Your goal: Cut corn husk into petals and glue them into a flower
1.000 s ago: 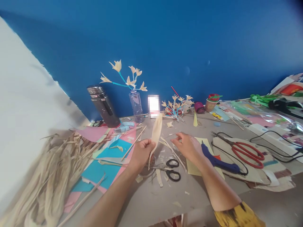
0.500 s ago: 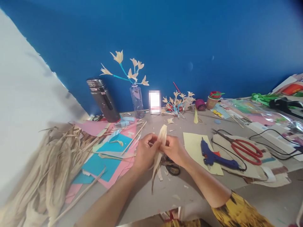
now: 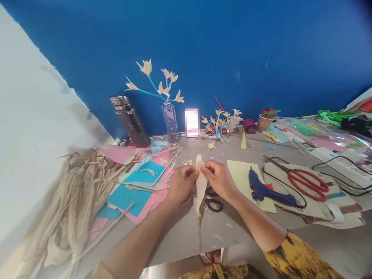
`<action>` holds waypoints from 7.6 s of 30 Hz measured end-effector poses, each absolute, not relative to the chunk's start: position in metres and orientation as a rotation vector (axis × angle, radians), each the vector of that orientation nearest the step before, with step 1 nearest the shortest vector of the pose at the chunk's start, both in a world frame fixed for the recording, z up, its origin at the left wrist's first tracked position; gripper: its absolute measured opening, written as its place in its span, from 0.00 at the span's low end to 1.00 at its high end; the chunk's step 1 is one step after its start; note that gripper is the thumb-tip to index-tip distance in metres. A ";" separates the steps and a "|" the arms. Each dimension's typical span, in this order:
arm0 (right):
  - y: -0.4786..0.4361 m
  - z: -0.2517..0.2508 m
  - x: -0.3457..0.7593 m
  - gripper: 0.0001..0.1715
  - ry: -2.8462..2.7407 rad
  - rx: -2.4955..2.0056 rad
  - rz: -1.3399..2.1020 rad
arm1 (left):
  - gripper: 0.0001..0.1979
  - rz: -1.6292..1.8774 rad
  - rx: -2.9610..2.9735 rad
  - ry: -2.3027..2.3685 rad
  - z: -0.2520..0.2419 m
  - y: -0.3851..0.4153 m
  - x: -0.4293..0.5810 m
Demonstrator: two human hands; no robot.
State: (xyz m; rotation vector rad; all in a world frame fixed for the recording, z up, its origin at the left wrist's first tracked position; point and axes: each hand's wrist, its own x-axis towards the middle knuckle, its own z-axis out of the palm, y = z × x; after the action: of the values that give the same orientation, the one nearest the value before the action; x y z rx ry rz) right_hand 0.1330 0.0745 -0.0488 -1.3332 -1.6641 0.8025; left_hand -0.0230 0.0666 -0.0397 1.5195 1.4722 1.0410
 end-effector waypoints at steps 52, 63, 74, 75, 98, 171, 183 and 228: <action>0.083 -0.051 0.146 0.15 -1.473 -1.343 0.628 | 0.13 0.998 1.084 1.203 -0.024 0.075 -0.040; 0.074 -0.050 0.131 0.23 -1.521 -1.189 1.145 | 0.09 1.072 1.408 1.362 -0.036 0.069 -0.022; 0.074 -0.054 0.129 0.22 -1.369 -1.047 1.388 | 0.08 1.216 1.723 1.495 -0.034 0.061 -0.017; 0.074 -0.056 0.128 0.22 -1.362 -1.018 1.414 | 0.07 1.216 1.730 1.492 -0.036 0.061 -0.016; 0.078 -0.054 0.139 0.15 -1.550 -1.229 0.881 | 0.14 0.906 1.352 1.189 -0.032 0.072 -0.031; -0.004 -0.060 0.150 0.35 -1.110 -1.010 1.718 | 0.16 1.129 0.842 0.895 -0.005 0.046 -0.020; 0.000 -0.050 0.172 0.35 -1.249 -0.805 1.743 | 0.16 0.906 0.888 0.838 -0.007 0.044 -0.020; -0.015 -0.031 0.164 0.15 -0.988 -1.105 1.120 | 0.14 1.159 0.371 0.810 -0.015 -0.016 0.046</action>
State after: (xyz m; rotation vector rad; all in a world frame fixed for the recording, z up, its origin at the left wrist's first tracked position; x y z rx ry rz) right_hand 0.1639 -0.0151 -0.0313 -1.1046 -0.9876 1.1195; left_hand 0.0460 -0.0157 -0.0152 0.3714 0.8105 1.1589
